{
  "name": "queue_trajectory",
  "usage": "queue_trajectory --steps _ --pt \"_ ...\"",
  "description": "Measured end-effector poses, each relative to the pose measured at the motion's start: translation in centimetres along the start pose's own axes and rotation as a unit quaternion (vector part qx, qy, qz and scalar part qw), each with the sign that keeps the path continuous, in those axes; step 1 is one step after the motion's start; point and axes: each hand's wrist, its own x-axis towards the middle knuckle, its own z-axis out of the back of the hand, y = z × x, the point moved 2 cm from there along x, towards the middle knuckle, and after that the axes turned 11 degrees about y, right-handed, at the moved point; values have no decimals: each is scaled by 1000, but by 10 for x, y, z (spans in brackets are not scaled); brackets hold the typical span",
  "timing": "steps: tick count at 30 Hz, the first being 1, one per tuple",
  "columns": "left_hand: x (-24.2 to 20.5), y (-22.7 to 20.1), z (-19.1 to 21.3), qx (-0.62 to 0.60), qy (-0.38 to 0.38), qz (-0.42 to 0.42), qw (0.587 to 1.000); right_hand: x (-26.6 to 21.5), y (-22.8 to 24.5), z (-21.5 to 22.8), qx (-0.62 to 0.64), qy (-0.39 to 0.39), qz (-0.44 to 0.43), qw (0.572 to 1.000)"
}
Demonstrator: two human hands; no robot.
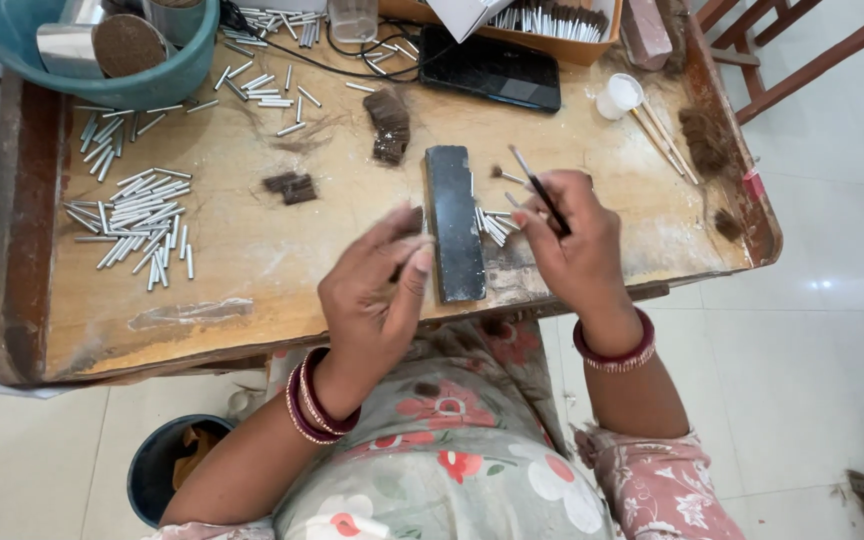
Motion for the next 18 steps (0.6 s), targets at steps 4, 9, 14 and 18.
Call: queue_trajectory --steps 4,9,14,18 --pt "-13 -1 -21 -53 83 43 994 -41 27 -20 -60 -57 142 986" --pt "-22 1 -27 -269 76 86 956 -58 49 -22 -24 -13 48 998" --pt "-32 11 -22 -414 4 175 893 -83 47 -29 -131 -75 118 981" --pt "-36 5 -23 -431 11 160 888 -91 48 -31 -171 -121 107 972"
